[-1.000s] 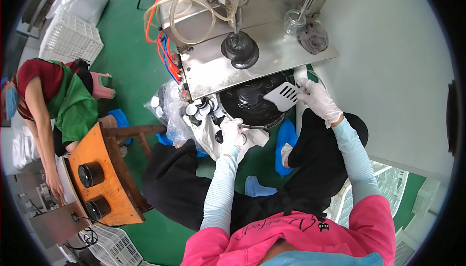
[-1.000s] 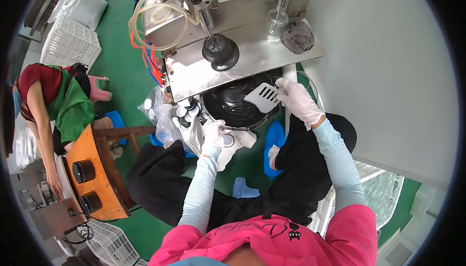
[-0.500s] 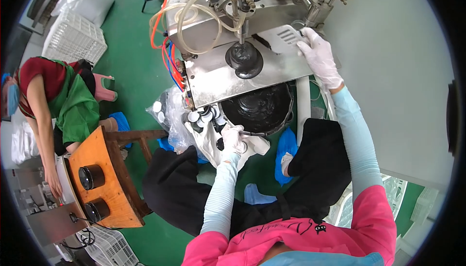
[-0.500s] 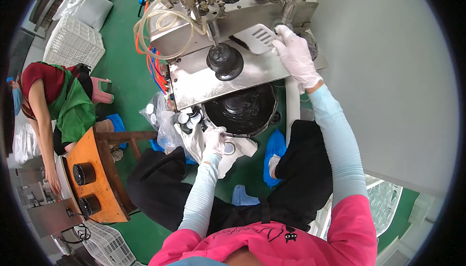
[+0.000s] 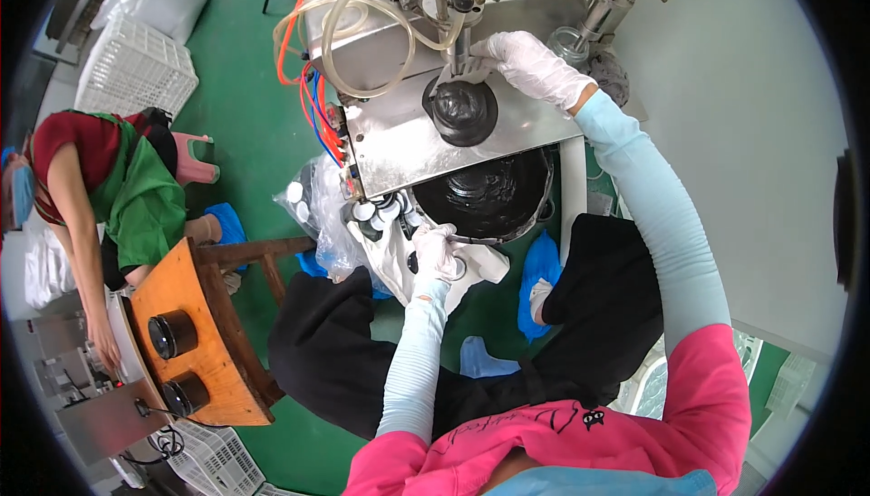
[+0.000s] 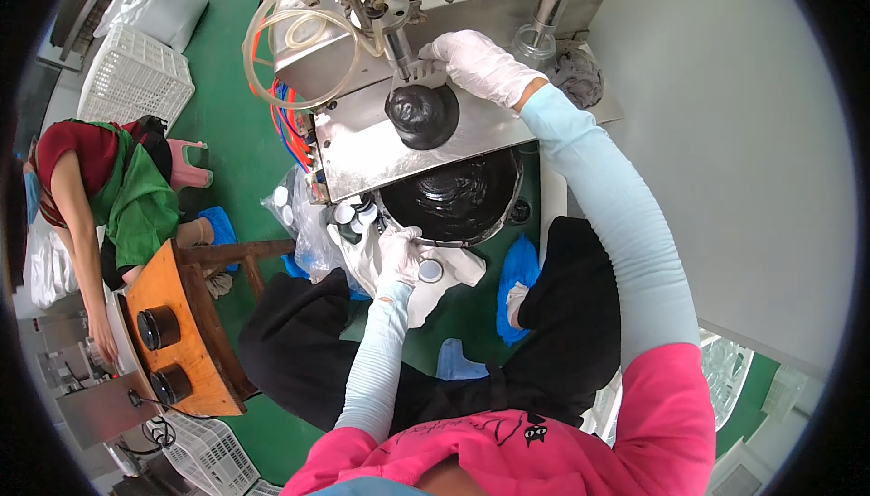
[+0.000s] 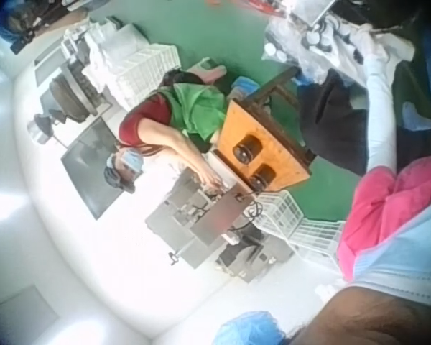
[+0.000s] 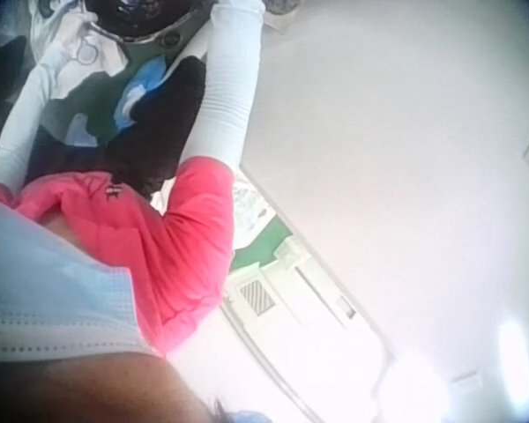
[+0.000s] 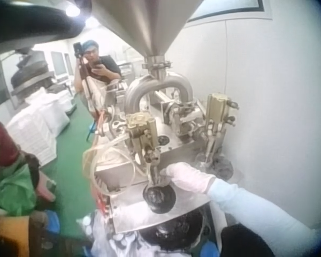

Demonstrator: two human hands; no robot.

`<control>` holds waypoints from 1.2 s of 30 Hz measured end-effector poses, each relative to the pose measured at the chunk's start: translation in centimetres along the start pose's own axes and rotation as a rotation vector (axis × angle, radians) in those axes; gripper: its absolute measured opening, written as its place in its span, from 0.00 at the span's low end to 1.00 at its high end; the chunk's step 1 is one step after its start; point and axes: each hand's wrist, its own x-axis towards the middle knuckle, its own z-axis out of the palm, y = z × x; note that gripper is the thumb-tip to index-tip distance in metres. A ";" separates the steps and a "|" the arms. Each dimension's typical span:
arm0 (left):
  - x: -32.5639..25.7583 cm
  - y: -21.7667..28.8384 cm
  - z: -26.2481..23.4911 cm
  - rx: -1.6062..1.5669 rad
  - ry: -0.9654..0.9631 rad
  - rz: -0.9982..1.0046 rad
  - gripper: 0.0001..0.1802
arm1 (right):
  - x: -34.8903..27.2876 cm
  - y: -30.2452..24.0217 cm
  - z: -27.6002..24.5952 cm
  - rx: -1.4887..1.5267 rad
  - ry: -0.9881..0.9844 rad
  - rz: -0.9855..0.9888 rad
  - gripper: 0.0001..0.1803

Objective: Operating and cleaning residue from a liquid filling machine while managing production containers.

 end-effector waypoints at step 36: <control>-2.5 -0.2 -1.4 0.075 -0.038 -0.028 0.05 | -4.4 -0.7 -0.1 0.029 0.001 -0.111 0.13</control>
